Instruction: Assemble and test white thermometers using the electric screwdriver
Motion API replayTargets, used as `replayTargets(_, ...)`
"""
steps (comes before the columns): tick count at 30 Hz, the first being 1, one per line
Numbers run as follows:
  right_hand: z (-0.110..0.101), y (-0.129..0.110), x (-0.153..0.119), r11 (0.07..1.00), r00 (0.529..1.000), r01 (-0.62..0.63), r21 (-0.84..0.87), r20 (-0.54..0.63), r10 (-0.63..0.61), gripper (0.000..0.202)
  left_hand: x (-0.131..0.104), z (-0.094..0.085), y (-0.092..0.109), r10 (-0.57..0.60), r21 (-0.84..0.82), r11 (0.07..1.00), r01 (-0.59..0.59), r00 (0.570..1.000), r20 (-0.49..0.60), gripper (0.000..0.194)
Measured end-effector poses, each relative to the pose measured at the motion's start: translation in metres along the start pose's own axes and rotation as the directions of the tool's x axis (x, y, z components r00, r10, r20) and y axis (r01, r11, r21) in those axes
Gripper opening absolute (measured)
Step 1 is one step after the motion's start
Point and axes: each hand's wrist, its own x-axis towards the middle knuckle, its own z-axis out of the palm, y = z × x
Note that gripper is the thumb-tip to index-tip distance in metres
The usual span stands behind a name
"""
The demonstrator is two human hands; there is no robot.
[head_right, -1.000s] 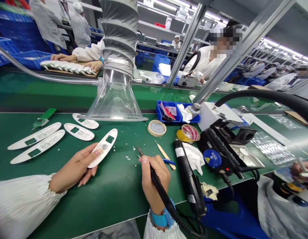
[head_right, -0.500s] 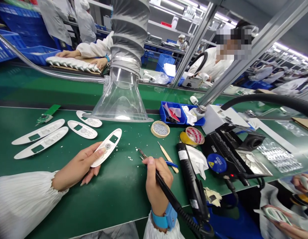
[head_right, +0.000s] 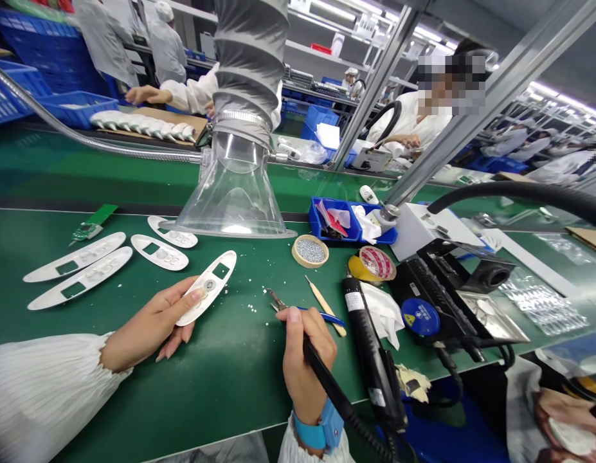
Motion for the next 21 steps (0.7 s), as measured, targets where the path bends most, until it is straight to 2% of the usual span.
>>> replayTargets(4, -0.007, -0.014, -0.012, 0.995, 0.999, 0.002, 0.096, -0.052, 0.003, 0.030, -0.001, 0.001, 0.002, 0.009, 0.006, 1.000, -0.009, 1.000, 0.011, 0.056)
replayTargets(6, -0.007, -0.025, -0.019, 0.980, 0.999, -0.021, 0.200, -0.033, 0.028, 0.032, -0.001, 0.001, 0.002, 0.017, 0.007, 1.000, -0.018, 1.000, 0.018, 0.055)
replayTargets(10, 0.000, -0.045, -0.028, 0.929, 1.000, 0.004, 0.370, 0.015, -0.010, 0.029, 0.000, 0.001, 0.001, 0.036, 0.006, 0.999, -0.036, 0.999, 0.026, 0.055)
replayTargets(14, 0.012, -0.056, -0.030, 0.931, 1.000, -0.010, 0.365, 0.016, 0.004, 0.027, 0.002, 0.001, 0.001, 0.043, 0.008, 0.999, -0.043, 0.998, 0.035, 0.056)
replayTargets(21, 0.021, -0.058, -0.030, 0.945, 0.997, 0.011, 0.326, 0.074, -0.037, 0.026, 0.002, 0.000, -0.001, 0.030, 0.014, 0.999, -0.031, 0.998, 0.053, 0.058)
